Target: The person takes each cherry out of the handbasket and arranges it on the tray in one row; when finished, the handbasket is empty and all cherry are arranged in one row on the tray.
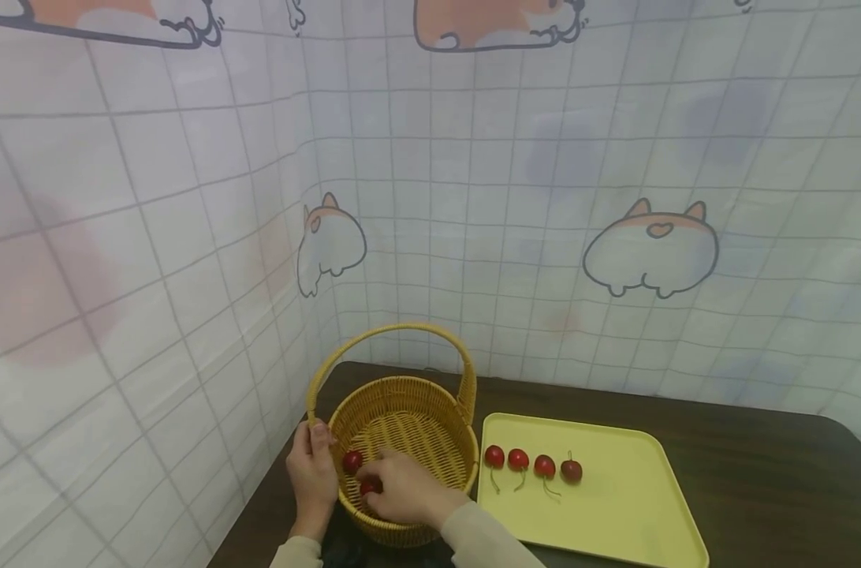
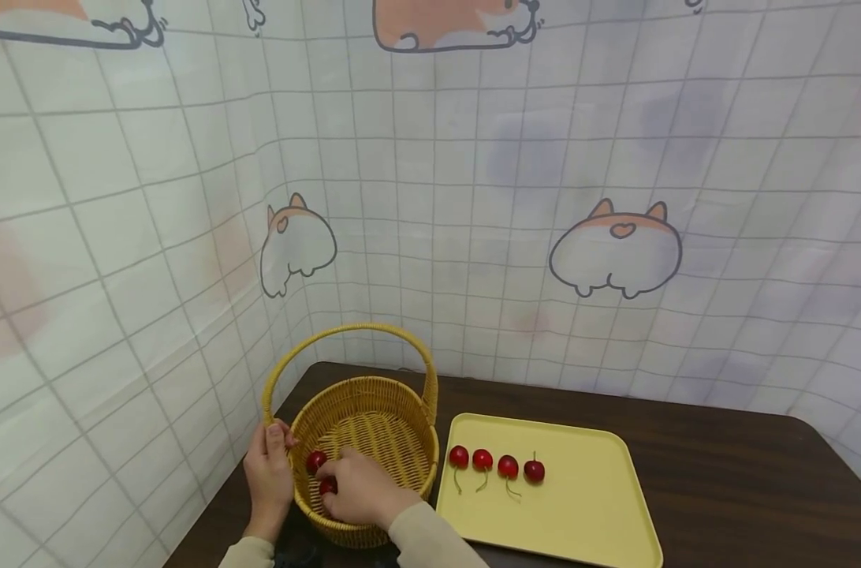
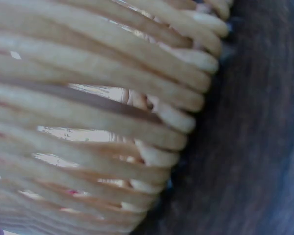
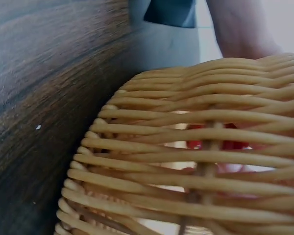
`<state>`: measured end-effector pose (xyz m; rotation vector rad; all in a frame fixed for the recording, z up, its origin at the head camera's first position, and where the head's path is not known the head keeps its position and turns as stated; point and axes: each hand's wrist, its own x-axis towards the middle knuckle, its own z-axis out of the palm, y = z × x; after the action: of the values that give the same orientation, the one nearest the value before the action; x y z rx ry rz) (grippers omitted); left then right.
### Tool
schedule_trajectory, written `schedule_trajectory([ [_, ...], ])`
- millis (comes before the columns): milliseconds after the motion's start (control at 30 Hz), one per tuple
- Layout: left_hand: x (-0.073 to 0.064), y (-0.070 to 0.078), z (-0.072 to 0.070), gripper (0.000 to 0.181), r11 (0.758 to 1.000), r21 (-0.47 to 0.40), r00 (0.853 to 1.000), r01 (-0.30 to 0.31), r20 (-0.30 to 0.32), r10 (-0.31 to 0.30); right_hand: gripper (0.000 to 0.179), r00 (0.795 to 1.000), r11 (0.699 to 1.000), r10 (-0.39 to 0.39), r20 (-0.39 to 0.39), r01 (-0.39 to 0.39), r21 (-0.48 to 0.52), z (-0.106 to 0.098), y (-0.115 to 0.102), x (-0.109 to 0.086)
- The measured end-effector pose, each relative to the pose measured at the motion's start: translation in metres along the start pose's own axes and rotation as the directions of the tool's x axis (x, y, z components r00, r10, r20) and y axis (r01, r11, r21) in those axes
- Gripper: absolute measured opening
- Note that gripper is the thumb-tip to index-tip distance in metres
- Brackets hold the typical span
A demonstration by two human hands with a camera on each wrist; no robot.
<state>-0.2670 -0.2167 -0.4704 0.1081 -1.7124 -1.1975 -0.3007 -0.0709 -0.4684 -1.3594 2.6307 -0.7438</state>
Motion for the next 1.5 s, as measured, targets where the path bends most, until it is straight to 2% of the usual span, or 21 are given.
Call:
schedule_trajectory([
  [167,0.0,0.001,-0.001,0.023,1.0,-0.011,1.0,-0.015,0.004,0.015,0.027,0.996,0.997,0.01,-0.086,-0.003,0.074,-0.009,-0.004,-0.013],
  [333,0.0,-0.003,0.0,0.024,0.999,-0.015,0.999,-0.045,-0.002,0.045,0.025,0.982,0.99,-0.014,-0.188,0.039,0.135,-0.018,-0.005,-0.03],
  [433,-0.001,-0.018,0.003,0.025,0.999,-0.007,0.999,-0.044,-0.007,0.044,0.026,0.974,0.985,-0.002,-0.227,0.042,0.169,-0.02,-0.003,-0.042],
  [567,-0.003,-0.039,0.005,0.022,1.0,-0.003,0.999,-0.03,-0.017,0.03,0.026,0.966,0.961,0.041,-0.255,0.031,0.273,-0.02,0.0,-0.058],
  [633,-0.003,-0.041,0.005,0.022,1.0,-0.012,1.0,-0.027,-0.015,0.026,0.026,0.959,0.943,0.058,-0.277,0.038,0.33,-0.02,0.001,-0.065],
  [700,-0.003,-0.037,0.004,0.021,0.999,-0.035,1.0,-0.028,-0.009,0.028,0.025,0.95,0.933,0.066,-0.305,0.05,0.357,-0.021,0.003,-0.071],
  [767,-0.002,-0.026,0.003,0.023,0.999,-0.043,0.999,-0.032,-0.005,0.032,0.026,0.938,0.927,0.071,-0.34,0.064,0.369,-0.023,0.004,-0.076],
  [867,-0.002,-0.01,0.001,0.025,0.998,-0.049,0.999,-0.034,-0.001,0.034,0.029,0.921,0.929,0.087,-0.379,0.062,0.364,-0.026,0.007,-0.084],
  [967,-0.001,-0.001,0.0,0.026,0.998,-0.056,0.999,-0.04,0.001,0.04,0.033,0.903,0.935,0.101,-0.419,0.058,0.349,-0.032,0.01,-0.092],
  [1133,-0.001,0.001,0.001,0.026,0.998,-0.05,0.999,-0.041,0.0,0.042,0.035,0.884,0.938,0.107,-0.455,0.062,0.342,-0.042,0.016,-0.101],
  [1367,-0.001,-0.001,0.0,0.026,0.998,-0.054,0.999,-0.034,0.004,0.034,0.036,0.887,0.935,0.163,-0.433,0.002,0.355,-0.057,0.028,-0.11],
  [1433,-0.001,-0.002,0.0,0.026,0.997,-0.059,0.999,-0.046,0.004,0.046,0.038,0.873,0.932,0.203,-0.443,-0.034,0.36,-0.062,0.032,-0.112],
  [1500,-0.001,-0.002,0.0,0.026,0.996,-0.068,0.999,-0.054,0.004,0.054,0.04,0.847,0.931,0.247,-0.471,-0.072,0.358,-0.067,0.038,-0.114],
])
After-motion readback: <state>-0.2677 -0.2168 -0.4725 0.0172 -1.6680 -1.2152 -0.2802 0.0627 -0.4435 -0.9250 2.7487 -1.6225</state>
